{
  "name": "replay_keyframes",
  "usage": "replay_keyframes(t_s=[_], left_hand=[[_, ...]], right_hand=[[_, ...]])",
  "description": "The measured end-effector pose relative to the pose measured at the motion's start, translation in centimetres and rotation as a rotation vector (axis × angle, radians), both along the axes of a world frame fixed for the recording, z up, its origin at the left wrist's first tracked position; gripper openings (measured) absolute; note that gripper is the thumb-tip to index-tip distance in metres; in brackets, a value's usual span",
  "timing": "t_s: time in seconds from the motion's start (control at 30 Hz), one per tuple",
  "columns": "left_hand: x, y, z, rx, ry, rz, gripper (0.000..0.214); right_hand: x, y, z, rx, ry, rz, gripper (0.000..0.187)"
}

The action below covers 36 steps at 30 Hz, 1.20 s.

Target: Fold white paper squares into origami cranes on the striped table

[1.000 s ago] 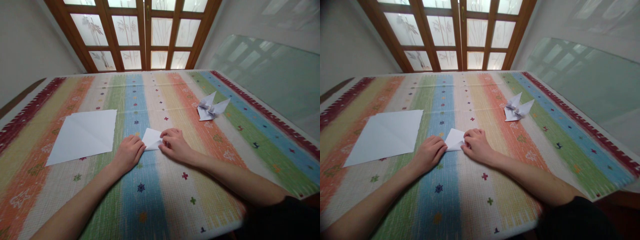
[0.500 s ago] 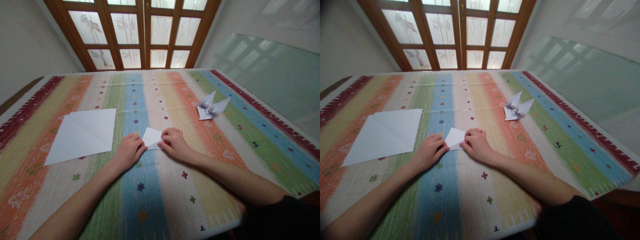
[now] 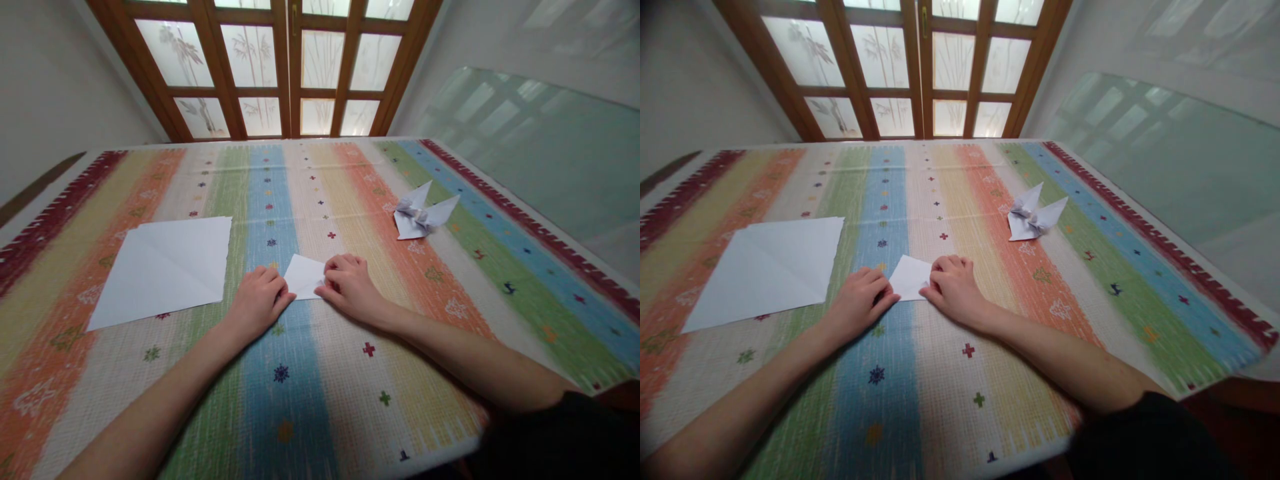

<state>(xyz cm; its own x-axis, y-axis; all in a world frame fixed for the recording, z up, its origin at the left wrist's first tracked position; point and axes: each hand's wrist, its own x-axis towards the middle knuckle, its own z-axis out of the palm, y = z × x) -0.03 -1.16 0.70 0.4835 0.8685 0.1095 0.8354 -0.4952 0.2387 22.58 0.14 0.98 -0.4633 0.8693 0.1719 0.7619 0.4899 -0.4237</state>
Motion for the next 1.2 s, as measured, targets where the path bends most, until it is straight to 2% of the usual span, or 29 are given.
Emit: replay_keyframes(t_s=[0.27, 0.4, 0.53, 0.63, 0.7, 0.8, 0.97, 1.2], left_hand=[[-0.6, -0.3, 0.2, 0.084, 0.031, 0.024, 0.017], [-1.3, -1.0, 0.7, 0.22, 0.048, 0.036, 0.018], [-0.5, -2.6, 1.1, 0.347, 0.026, -0.083, 0.027], [0.6, -4.0, 0.5, 0.26, 0.041, -0.236, 0.046], [1.1, -4.8, -0.3, 0.17, 0.095, -0.249, 0.071], [1.1, -5.4, -1.3, 0.092, 0.154, -0.234, 0.087], [0.6, -5.7, -1.5, 0.049, 0.183, -0.222, 0.092], [0.7, -5.8, -1.5, 0.074, 0.137, -0.187, 0.093]], right_hand=[[-0.2, 0.1, -0.1, 0.001, -0.014, -0.013, 0.026], [-0.1, 0.0, 0.0, 0.005, -0.029, -0.011, 0.026], [-0.1, 0.0, -0.1, 0.014, -0.04, -0.003, 0.026], [-0.1, 0.0, -0.2, 0.045, -0.044, -0.001, 0.026], [-0.1, -0.1, -0.2, 0.071, -0.062, 0.0, 0.026], [-0.2, -0.2, -0.2, 0.093, -0.094, -0.003, 0.026], [-0.2, -0.2, -0.2, 0.092, -0.117, -0.016, 0.026], [0.1, 0.0, -0.5, 0.105, -0.091, 0.005, 0.026]])
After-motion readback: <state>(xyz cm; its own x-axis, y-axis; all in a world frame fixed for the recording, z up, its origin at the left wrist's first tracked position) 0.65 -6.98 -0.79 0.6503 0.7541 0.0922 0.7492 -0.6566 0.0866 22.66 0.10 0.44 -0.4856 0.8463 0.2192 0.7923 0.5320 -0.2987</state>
